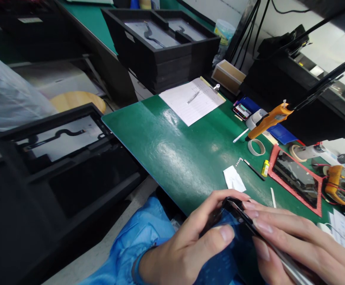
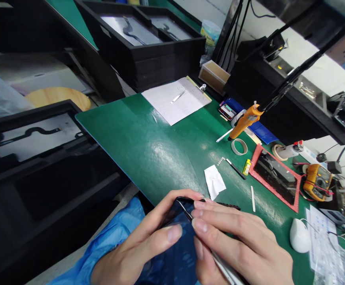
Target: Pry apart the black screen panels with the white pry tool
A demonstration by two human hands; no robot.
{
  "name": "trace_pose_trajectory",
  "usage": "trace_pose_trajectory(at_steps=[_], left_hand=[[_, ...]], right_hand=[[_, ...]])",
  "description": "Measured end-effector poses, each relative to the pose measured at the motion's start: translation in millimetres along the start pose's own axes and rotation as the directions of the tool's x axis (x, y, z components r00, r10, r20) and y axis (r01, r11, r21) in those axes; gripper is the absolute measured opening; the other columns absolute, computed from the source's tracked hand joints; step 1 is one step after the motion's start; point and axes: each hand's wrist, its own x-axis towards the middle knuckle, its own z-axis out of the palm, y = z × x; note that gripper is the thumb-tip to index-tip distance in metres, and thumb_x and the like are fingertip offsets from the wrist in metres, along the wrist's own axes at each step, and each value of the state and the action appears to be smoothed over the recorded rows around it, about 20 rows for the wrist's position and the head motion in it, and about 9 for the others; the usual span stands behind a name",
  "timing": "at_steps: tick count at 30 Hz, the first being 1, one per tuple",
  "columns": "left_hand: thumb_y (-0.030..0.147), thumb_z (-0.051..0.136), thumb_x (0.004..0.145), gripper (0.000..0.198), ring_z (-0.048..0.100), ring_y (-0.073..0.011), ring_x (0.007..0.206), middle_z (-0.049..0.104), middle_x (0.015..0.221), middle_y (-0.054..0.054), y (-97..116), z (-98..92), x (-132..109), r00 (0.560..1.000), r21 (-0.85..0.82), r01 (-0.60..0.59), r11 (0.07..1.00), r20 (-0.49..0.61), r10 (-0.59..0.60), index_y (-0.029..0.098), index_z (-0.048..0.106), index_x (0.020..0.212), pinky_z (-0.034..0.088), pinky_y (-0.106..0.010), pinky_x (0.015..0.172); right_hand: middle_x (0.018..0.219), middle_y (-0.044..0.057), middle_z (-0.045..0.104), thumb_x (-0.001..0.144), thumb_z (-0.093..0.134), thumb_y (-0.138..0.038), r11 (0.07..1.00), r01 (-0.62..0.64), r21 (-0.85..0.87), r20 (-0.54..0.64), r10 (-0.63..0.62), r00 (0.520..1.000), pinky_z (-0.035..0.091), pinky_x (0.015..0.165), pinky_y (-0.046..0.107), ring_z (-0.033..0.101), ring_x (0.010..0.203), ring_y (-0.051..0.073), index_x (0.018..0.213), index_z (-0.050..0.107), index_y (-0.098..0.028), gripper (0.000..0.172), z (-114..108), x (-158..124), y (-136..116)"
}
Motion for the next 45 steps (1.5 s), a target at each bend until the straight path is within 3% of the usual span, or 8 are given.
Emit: trace_pose_trajectory(at_steps=[6, 11, 14, 20, 31, 35, 41, 45], left_hand=[[0.031, 0.066, 0.121, 0.03, 0.068, -0.0236, 0.154, 0.077, 0.162, -0.006, -0.9, -0.8, 0.9, 1.0, -0.001, -0.01, 1.0, 0.012, 0.01, 0.029, 0.062, 0.152, 0.048, -0.04, 0.133], [0.03, 0.066, 0.12, 0.03, 0.068, -0.0252, 0.152, 0.077, 0.161, -0.007, 0.1, -1.4, 0.2, 1.0, 0.011, 0.011, 1.0, 0.0, -0.011, 0.028, 0.063, 0.15, 0.048, -0.042, 0.133], [0.031, 0.066, 0.121, 0.029, 0.068, -0.0271, 0.153, 0.077, 0.16, -0.008, 0.3, -0.6, 1.0, 1.0, 0.006, 0.006, 1.0, 0.005, -0.006, 0.027, 0.063, 0.15, 0.048, -0.044, 0.133], [0.032, 0.066, 0.121, 0.029, 0.067, -0.0269, 0.153, 0.077, 0.16, -0.009, 2.0, -0.6, 2.6, 1.0, 0.017, 0.023, 1.0, -0.01, -0.023, 0.027, 0.063, 0.149, 0.047, -0.044, 0.134], [0.035, 0.068, 0.12, 0.032, 0.069, -0.0261, 0.15, 0.078, 0.158, -0.008, -3.2, -3.0, 3.5, 1.0, 0.008, -0.004, 1.0, 0.013, 0.004, 0.028, 0.063, 0.151, 0.048, -0.042, 0.131], [0.031, 0.067, 0.12, 0.028, 0.068, -0.0263, 0.151, 0.078, 0.157, -0.007, 1.3, -1.3, 3.1, 0.999, 0.011, 0.032, 0.999, -0.019, -0.032, 0.028, 0.065, 0.148, 0.046, -0.044, 0.133], [0.033, 0.068, 0.119, 0.033, 0.069, -0.0311, 0.151, 0.078, 0.157, -0.01, -0.5, -3.5, 2.5, 1.0, 0.035, 0.013, 0.999, -0.011, -0.012, 0.027, 0.064, 0.151, 0.047, -0.049, 0.133], [0.032, 0.066, 0.12, 0.032, 0.068, -0.0266, 0.152, 0.077, 0.16, -0.007, -1.1, -2.8, 2.4, 1.0, 0.007, 0.017, 1.0, 0.0, -0.017, 0.028, 0.063, 0.152, 0.047, -0.043, 0.133]], right_hand=[[0.13, 0.0, 0.09, 0.126, 0.054, -0.033, 0.999, -0.037, 0.007, -0.012, 0.037, 0.999, 0.076, 0.108, 0.038, 0.091, 0.109, 0.024, 0.167, 0.067, -0.044, 0.044, 2.4, -0.7, 0.7], [0.136, 0.0, 0.089, 0.126, 0.054, -0.026, 0.999, -0.011, 0.04, 0.075, 0.008, 0.997, 0.074, 0.111, 0.034, 0.09, 0.114, 0.023, 0.171, 0.063, -0.043, 0.049, -2.5, 1.0, 4.0], [0.135, 0.0, 0.089, 0.128, 0.047, -0.029, 1.0, -0.008, 0.025, 0.057, 0.006, 0.998, 0.075, 0.109, 0.037, 0.09, 0.112, 0.023, 0.172, 0.061, -0.044, 0.049, -4.5, 1.8, 3.6], [0.134, 0.002, 0.089, 0.126, 0.059, -0.031, 0.999, 0.03, -0.013, 0.036, -0.03, 0.999, 0.076, 0.107, 0.036, 0.091, 0.108, 0.023, 0.173, 0.061, -0.039, 0.048, -2.8, 1.6, 1.3], [0.134, -0.001, 0.089, 0.128, 0.046, -0.028, 1.0, -0.018, 0.024, 0.054, 0.017, 0.998, 0.077, 0.106, 0.037, 0.091, 0.106, 0.024, 0.172, 0.061, -0.045, 0.05, -2.0, 1.1, 1.3], [0.134, 0.0, 0.089, 0.127, 0.055, -0.032, 1.0, -0.015, 0.012, 0.032, 0.015, 0.999, 0.076, 0.108, 0.038, 0.091, 0.11, 0.024, 0.172, 0.062, -0.043, 0.047, -0.4, 1.9, 0.9], [0.133, 0.002, 0.089, 0.121, 0.066, -0.027, 0.999, 0.028, -0.039, 0.069, -0.025, 0.997, 0.08, 0.099, 0.039, 0.092, 0.096, 0.026, 0.174, 0.06, -0.04, 0.055, -3.6, 2.2, 3.5], [0.131, 0.003, 0.09, 0.123, 0.065, -0.031, 0.999, 0.022, -0.031, 0.04, -0.02, 0.999, 0.079, 0.101, 0.038, 0.093, 0.098, 0.025, 0.161, 0.073, -0.035, 0.039, -2.9, 2.8, 2.3]])
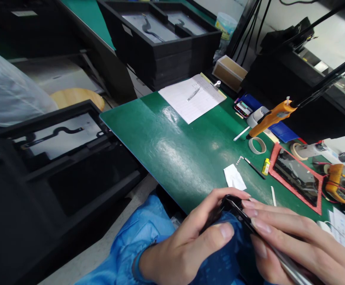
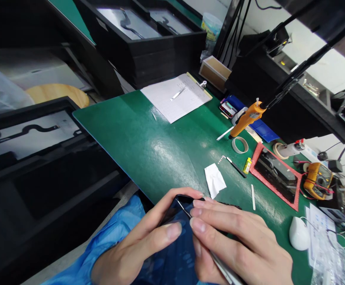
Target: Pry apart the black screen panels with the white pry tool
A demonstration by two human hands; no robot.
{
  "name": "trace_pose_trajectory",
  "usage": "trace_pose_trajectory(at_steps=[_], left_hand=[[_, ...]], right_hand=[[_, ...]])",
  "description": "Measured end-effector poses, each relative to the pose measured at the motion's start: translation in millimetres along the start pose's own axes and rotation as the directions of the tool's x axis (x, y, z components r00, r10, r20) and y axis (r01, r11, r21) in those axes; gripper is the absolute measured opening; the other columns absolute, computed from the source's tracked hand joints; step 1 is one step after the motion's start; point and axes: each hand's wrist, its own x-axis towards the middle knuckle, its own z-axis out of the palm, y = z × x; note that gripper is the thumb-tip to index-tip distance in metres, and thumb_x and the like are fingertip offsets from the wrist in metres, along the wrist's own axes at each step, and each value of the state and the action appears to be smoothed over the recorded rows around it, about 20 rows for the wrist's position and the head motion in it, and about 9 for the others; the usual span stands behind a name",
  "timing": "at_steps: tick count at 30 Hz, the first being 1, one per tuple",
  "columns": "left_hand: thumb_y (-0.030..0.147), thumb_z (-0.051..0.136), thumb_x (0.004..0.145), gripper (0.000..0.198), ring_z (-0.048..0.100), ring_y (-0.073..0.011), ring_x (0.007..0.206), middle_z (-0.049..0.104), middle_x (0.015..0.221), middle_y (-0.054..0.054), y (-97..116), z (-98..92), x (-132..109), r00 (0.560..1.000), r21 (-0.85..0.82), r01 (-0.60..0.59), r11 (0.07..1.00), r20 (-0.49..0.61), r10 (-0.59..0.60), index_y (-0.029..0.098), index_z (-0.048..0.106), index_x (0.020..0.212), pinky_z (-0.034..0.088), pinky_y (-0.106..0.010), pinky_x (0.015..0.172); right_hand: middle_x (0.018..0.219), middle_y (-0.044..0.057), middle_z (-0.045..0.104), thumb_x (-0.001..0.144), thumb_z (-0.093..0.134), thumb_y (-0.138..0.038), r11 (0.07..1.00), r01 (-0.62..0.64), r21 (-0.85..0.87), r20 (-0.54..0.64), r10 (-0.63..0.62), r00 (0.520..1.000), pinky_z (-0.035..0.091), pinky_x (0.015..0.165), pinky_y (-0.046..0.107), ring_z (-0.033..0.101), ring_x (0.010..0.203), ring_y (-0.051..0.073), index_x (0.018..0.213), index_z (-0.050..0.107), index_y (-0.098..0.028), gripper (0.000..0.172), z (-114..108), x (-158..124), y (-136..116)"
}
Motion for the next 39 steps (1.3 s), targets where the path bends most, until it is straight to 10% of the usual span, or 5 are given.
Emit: trace_pose_trajectory(at_steps=[12, 39], left_hand=[[0.032, 0.065, 0.122, 0.03, 0.067, -0.0244, 0.153, 0.075, 0.162, -0.008, 4, 0.7, -2, 1.0, 0.02, 0.02, 1.0, -0.003, -0.02, 0.027, 0.062, 0.151, 0.045, -0.041, 0.134], [0.034, 0.067, 0.121, 0.03, 0.066, -0.0201, 0.151, 0.076, 0.159, -0.004, 1, -2.9, -1, 1.0, 0.008, 0.012, 1.0, 0.014, -0.012, 0.029, 0.064, 0.15, 0.046, -0.036, 0.132]], right_hand=[[0.116, 0.002, 0.093, 0.119, 0.069, -0.025, 0.997, -0.004, -0.081, -0.053, 0.0, 0.999, 0.075, 0.103, 0.028, 0.093, 0.092, 0.019, 0.125, 0.084, -0.028, 0.016, 5, 7, -7], [0.116, 0.005, 0.092, 0.119, 0.069, -0.02, 0.997, 0.074, -0.037, 0.026, -0.073, 0.997, 0.075, 0.104, 0.026, 0.092, 0.102, 0.021, 0.128, 0.083, -0.023, 0.017, 8, 10, -1]])
